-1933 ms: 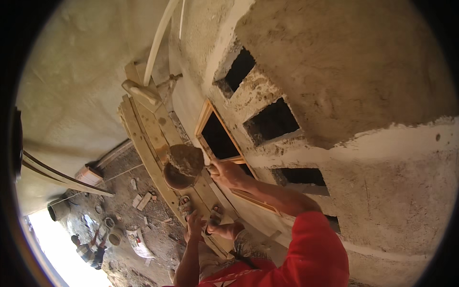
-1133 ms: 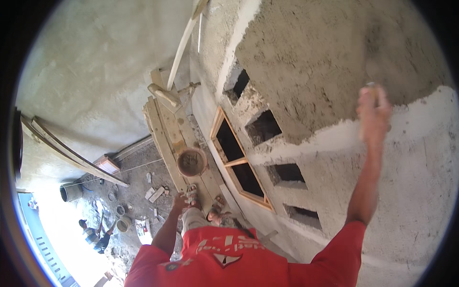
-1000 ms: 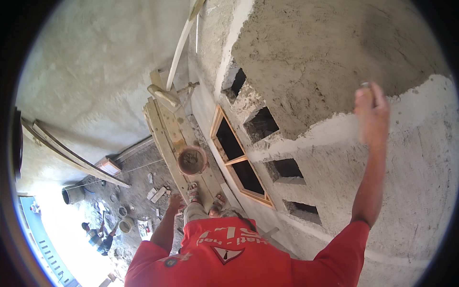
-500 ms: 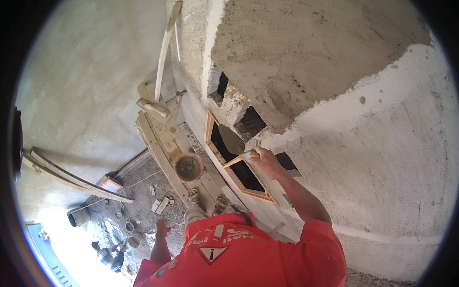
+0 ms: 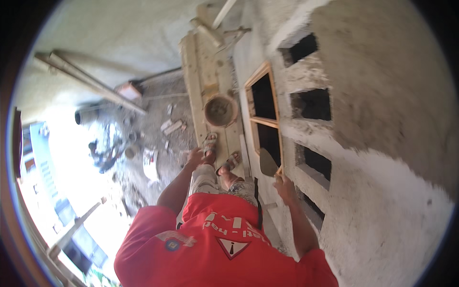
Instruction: The person applies cement mixture from a bowl onto a wall using a trowel and smooths it out around wall openings.
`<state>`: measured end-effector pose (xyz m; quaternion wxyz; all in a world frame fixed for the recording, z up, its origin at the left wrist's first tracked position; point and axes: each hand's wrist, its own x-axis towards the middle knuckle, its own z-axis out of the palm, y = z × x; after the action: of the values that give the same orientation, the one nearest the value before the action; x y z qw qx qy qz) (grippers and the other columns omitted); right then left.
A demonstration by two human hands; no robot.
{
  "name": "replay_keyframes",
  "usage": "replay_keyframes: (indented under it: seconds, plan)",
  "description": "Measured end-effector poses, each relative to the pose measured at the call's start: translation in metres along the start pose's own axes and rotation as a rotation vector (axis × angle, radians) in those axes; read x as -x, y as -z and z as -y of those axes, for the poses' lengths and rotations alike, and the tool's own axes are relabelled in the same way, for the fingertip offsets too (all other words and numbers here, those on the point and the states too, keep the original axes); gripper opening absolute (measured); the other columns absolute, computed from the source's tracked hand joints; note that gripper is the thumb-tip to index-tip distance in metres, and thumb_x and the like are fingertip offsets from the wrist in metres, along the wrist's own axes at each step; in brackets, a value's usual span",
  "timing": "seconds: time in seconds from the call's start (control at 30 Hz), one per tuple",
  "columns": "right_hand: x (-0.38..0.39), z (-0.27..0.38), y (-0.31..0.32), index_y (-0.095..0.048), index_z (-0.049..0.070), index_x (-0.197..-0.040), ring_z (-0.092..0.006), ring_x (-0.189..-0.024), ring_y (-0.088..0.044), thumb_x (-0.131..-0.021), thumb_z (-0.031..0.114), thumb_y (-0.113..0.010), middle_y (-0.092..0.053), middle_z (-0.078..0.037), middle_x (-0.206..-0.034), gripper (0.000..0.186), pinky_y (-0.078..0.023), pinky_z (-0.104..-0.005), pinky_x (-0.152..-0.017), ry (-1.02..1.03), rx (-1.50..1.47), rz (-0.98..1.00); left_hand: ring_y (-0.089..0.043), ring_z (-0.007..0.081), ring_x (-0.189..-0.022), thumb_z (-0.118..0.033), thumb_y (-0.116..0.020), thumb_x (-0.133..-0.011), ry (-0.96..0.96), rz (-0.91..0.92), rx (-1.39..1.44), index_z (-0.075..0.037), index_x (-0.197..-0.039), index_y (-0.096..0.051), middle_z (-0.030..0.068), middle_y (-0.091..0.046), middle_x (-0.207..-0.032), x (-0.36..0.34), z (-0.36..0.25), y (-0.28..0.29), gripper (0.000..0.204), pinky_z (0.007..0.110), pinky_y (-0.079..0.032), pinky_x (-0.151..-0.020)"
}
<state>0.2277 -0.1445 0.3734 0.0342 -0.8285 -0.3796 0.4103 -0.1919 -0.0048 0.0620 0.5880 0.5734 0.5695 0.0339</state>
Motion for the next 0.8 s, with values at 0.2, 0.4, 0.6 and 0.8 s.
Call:
replay_keyframes:
  seconds: [0.2,0.4,0.6,0.8]
  plan:
    - [-0.01,-0.062,-0.078,-0.064,0.001,-0.112,-0.0116,-0.056,-0.051,-0.091,0.02,-0.061,-0.059,-0.004,-0.073,0.028,-0.044,-0.0317,-0.05,-0.565,-0.353,0.268,-0.067,0.0269,-0.099,-0.029,-0.067,-0.089,-0.209,0.253,-0.59,-0.008,-0.12,-0.068,0.0141,-0.07,-0.107,-0.087,-0.014,-0.076,0.037,0.038,-0.056,-0.076]
    - [0.005,-0.145,-0.149,-0.063,0.001,-0.119,-0.0145,-0.054,-0.056,-0.093,0.014,-0.064,-0.061,-0.006,-0.073,0.029,-0.045,-0.0318,-0.05,-0.771,-0.42,0.301,-0.051,0.0329,-0.13,-0.027,-0.08,-0.077,0.126,0.218,0.039,-0.013,-0.138,-0.056,0.0112,-0.061,-0.131,-0.197,0.069,-0.148,0.067,0.046,-0.036,-0.112]
    - [0.008,-0.155,-0.202,-0.061,0.001,-0.126,-0.0164,-0.06,-0.061,-0.092,0.018,-0.066,-0.064,-0.008,-0.076,0.038,-0.049,-0.0344,-0.055,-1.083,-0.354,0.355,-0.059,0.0269,-0.113,-0.014,-0.065,-0.09,0.337,-0.294,0.616,-0.005,-0.131,-0.056,0.0115,-0.064,-0.12,-0.306,0.1,-0.182,0.043,0.038,-0.048,-0.095]
    - [0.011,-0.162,-0.216,-0.06,-0.001,-0.128,-0.0168,-0.065,-0.063,-0.091,0.022,-0.069,-0.066,-0.01,-0.083,0.044,-0.053,-0.0354,-0.061,-1.194,-0.387,0.39,-0.056,0.0333,-0.117,-0.007,-0.056,-0.093,0.592,-0.514,1.775,0.004,-0.123,-0.059,0.0147,-0.061,-0.126,-0.36,0.11,-0.205,0.032,0.047,-0.043,-0.103]
